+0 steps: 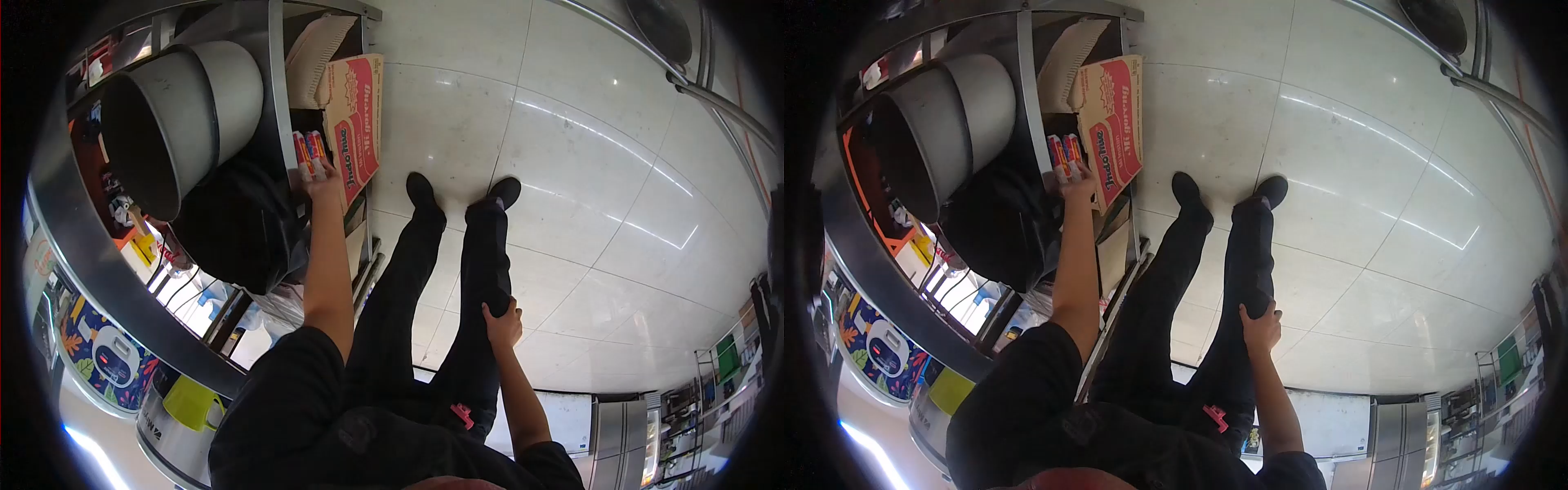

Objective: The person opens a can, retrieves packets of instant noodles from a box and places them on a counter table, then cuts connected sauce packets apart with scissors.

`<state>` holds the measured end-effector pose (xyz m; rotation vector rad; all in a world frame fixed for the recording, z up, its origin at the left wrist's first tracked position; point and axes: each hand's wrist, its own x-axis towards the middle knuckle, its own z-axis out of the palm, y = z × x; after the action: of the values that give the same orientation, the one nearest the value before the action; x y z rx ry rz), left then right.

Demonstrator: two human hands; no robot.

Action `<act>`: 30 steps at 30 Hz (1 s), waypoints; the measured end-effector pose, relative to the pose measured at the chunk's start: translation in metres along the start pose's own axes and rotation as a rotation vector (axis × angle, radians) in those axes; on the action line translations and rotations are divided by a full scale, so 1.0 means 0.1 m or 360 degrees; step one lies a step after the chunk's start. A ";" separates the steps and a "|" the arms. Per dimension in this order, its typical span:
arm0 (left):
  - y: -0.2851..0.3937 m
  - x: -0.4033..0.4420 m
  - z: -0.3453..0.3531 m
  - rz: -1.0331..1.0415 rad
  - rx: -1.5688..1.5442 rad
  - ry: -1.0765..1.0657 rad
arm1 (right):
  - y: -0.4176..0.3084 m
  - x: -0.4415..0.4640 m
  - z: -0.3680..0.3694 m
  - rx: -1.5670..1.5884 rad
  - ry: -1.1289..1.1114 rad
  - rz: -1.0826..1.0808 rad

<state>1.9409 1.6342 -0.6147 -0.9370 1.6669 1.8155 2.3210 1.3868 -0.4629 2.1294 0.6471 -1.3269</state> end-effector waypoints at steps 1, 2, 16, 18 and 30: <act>0.03 -0.09 -0.11 -0.0070 -0.0029 -0.0105 | 0.00 -0.01 0.01 -0.0027 0.0033 -0.0013; 0.05 -0.18 -0.20 -0.0207 -0.0028 -0.0271 | 0.01 0.00 0.07 -0.0053 0.0066 -0.0024; 0.03 -2.03 -0.85 -0.0739 0.2688 -0.1862 | -1.32 0.28 -0.58 0.2545 -0.1476 -0.0564; 0.01 -2.13 -0.73 -0.0875 0.2839 -0.2066 | -1.19 0.34 -0.59 0.2320 -0.1610 -0.0776; -0.21 0.47 0.20 0.1452 0.2685 -0.0498 | -0.65 0.38 -0.41 0.2335 -0.2176 -0.0571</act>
<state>1.9236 1.6524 -0.6638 0.8647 2.5670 0.2214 2.3209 1.4661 -0.4949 1.0188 -0.8213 -3.4679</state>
